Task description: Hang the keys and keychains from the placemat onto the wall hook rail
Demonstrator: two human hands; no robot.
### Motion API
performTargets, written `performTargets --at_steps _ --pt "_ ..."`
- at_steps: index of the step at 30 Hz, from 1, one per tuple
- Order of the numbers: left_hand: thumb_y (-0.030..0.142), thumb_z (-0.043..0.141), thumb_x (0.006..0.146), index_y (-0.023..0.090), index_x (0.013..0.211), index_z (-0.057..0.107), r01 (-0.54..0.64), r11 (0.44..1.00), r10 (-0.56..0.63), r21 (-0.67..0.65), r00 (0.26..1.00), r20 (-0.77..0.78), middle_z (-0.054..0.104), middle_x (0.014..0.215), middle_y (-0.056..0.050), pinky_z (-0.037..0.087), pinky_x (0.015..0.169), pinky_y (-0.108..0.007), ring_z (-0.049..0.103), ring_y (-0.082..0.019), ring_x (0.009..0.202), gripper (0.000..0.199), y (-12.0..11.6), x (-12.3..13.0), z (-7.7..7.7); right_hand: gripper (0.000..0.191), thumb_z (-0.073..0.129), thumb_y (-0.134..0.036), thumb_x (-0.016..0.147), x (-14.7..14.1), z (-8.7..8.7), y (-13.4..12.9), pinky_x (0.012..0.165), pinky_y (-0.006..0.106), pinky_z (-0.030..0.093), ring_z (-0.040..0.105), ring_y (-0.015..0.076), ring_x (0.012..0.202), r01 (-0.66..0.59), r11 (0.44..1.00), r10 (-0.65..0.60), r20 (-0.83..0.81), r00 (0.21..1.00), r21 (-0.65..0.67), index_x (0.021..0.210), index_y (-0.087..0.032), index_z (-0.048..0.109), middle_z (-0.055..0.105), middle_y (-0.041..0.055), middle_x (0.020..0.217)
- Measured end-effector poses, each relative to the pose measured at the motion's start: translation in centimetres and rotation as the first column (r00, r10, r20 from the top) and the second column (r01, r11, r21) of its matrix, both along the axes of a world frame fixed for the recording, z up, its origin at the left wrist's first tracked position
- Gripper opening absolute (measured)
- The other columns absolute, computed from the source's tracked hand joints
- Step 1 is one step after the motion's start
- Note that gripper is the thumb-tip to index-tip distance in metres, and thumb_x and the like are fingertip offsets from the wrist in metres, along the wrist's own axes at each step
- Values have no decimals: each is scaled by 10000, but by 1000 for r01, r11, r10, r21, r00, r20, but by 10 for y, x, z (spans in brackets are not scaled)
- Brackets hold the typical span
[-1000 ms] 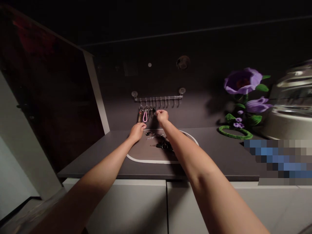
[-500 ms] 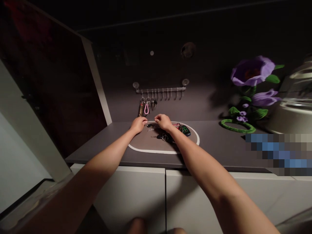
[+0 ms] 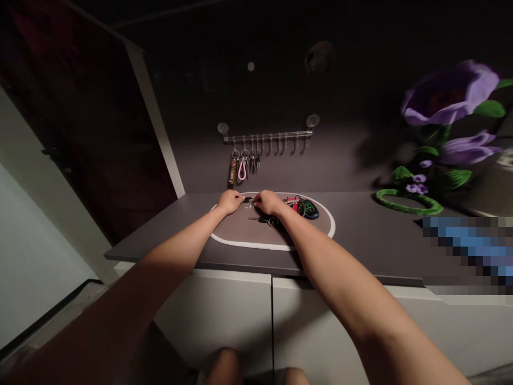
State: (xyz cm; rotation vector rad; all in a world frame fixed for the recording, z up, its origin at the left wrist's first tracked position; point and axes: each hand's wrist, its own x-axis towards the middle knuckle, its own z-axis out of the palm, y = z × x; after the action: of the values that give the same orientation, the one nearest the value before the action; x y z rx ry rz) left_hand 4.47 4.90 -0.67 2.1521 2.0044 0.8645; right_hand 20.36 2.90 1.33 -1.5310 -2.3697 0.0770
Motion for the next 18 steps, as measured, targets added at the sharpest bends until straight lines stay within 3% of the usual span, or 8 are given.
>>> performTargets --at_steps 8,18 --pt "291 527 769 192 812 707 17 1000 -17 2 997 76 692 896 -82 415 708 -256 605 -184 814 210 5 -1 -2 306 516 -251 792 -2 2 -1 764 210 405 606 191 934 3 1000 -3 76 997 -3 1052 -164 650 662 85 1036" --pt "189 455 799 157 788 656 210 950 -230 232 971 63 661 813 -69 408 731 -262 565 -165 767 204 9 0 0 291 529 -244 784 -2 2 -2 731 220 399 612 197 899 -24 1000 23 61 998 10 1034 -177 661 676 83 992"
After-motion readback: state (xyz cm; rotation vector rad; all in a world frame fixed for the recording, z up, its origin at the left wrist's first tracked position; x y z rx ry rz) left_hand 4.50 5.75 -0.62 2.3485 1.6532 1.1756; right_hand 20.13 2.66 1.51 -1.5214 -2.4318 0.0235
